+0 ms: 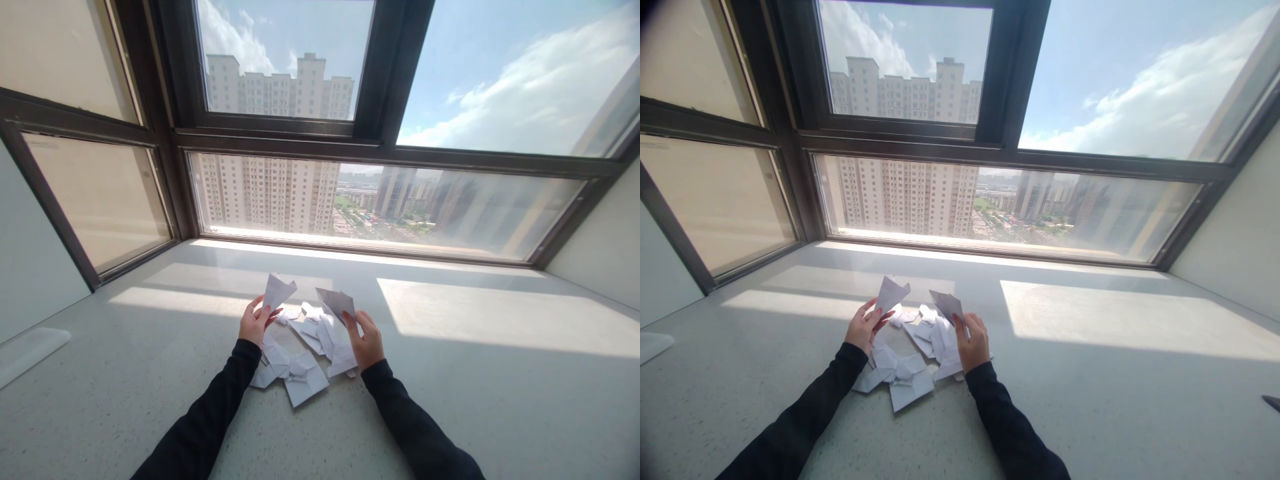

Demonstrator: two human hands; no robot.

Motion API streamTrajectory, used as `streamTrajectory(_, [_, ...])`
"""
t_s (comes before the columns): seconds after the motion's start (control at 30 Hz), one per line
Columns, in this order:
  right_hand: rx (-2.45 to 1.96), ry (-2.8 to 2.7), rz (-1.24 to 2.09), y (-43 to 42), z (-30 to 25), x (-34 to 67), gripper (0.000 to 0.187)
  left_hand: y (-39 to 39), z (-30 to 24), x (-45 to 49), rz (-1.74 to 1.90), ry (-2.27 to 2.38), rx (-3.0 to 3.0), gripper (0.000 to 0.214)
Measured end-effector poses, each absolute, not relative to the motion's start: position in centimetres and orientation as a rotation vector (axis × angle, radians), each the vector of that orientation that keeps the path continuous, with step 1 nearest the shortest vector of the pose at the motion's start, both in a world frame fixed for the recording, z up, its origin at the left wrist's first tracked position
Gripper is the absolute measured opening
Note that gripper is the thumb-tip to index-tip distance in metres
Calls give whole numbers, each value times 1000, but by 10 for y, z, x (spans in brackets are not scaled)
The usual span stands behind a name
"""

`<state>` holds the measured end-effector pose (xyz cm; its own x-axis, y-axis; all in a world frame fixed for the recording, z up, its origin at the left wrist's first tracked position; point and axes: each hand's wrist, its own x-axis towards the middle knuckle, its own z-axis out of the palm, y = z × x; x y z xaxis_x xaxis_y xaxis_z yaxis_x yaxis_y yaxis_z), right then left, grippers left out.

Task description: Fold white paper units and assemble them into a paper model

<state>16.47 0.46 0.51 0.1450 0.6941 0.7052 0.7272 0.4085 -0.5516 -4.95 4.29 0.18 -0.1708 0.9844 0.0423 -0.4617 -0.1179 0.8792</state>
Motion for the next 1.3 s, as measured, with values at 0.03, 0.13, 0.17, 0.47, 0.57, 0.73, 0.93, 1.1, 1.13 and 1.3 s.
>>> streamTrajectory(0.03, [-1291,-1545,-33,5,5,166,27,43,1,-50,1572,903,818,31])
streamTrajectory(0.13, [-1284,-1513,-30,7,3,168,25,45,-1,-50,1571,914,823,31])
streamTrajectory(0.17, [-1302,-1508,-49,8,2,169,25,46,-2,-50,1573,919,822,31])
streamTrajectory(0.47, [-1525,-1892,-359,-7,4,148,36,50,-7,-48,1582,929,853,26])
streamTrajectory(0.57, [-1475,-2109,-332,-11,6,137,23,50,-8,-47,1577,922,871,21])
streamTrajectory(0.73, [-1464,-2189,-339,-9,4,136,7,48,-8,-49,1535,919,883,21])
streamTrajectory(0.93, [-1246,-1845,-270,-15,15,143,17,45,-5,-50,1466,952,873,19])
streamTrajectory(1.1, [-1167,-1634,-52,-20,17,146,18,37,2,-43,1333,943,887,16])
streamTrajectory(1.13, [-1172,-1594,-55,-20,17,147,18,35,4,-41,1294,935,889,16])
streamTrajectory(1.3, [-1145,-1523,-94,-22,23,156,17,24,7,-33,938,810,870,16])
